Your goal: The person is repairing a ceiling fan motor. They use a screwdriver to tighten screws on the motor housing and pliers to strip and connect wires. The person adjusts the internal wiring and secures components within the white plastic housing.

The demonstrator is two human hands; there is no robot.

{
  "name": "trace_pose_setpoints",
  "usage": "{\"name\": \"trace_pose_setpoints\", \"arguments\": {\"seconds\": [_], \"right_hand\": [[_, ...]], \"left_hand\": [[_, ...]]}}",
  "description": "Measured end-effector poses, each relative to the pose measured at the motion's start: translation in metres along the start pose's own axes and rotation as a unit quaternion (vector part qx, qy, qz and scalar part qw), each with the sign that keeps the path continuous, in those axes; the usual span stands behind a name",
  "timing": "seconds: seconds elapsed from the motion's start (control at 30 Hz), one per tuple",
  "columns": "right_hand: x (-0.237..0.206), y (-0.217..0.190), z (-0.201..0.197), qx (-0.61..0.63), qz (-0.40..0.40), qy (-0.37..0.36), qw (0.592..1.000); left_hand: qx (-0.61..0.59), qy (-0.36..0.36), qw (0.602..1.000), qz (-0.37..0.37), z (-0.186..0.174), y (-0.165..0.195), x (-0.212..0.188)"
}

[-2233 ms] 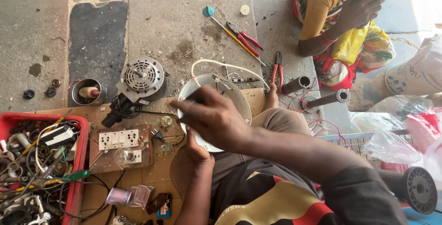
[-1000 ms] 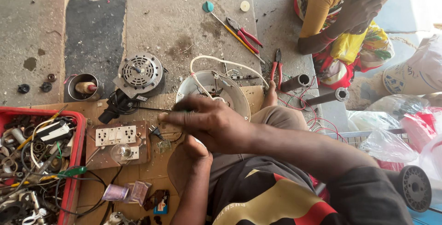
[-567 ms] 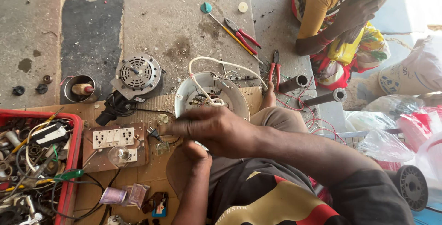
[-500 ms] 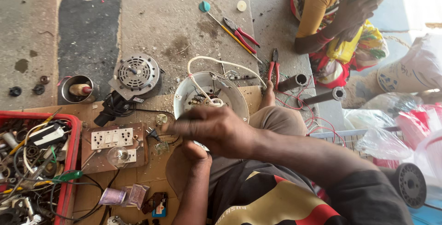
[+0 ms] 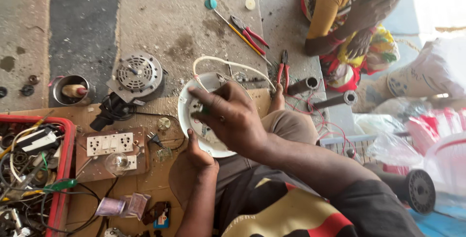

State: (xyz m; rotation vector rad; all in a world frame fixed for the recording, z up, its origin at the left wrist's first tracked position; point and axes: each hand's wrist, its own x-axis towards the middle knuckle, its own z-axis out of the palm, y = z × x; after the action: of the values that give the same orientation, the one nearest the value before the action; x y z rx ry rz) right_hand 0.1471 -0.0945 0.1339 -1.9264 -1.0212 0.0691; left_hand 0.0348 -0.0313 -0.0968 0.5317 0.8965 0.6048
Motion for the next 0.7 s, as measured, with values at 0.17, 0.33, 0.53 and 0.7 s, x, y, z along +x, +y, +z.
{"name": "trace_pose_setpoints", "arguments": {"seconds": [0.17, 0.33, 0.53, 0.7], "right_hand": [[0.000, -0.001, -0.010, 0.085, -0.144, -0.072, 0.983], [0.004, -0.003, -0.013, 0.098, -0.140, -0.084, 0.982], [0.006, 0.000, 0.000, 0.071, -0.148, -0.036, 0.986], [0.007, 0.007, -0.003, 0.139, -0.238, -0.162, 0.947]], "left_hand": [[0.017, 0.002, 0.999, 0.030, 0.001, -0.002, 0.006], [0.052, 0.035, 0.998, 0.025, -0.002, -0.001, 0.006], [0.052, 0.016, 0.998, 0.028, 0.003, 0.004, 0.002], [0.075, 0.001, 0.997, 0.035, 0.004, 0.007, -0.001]]}}
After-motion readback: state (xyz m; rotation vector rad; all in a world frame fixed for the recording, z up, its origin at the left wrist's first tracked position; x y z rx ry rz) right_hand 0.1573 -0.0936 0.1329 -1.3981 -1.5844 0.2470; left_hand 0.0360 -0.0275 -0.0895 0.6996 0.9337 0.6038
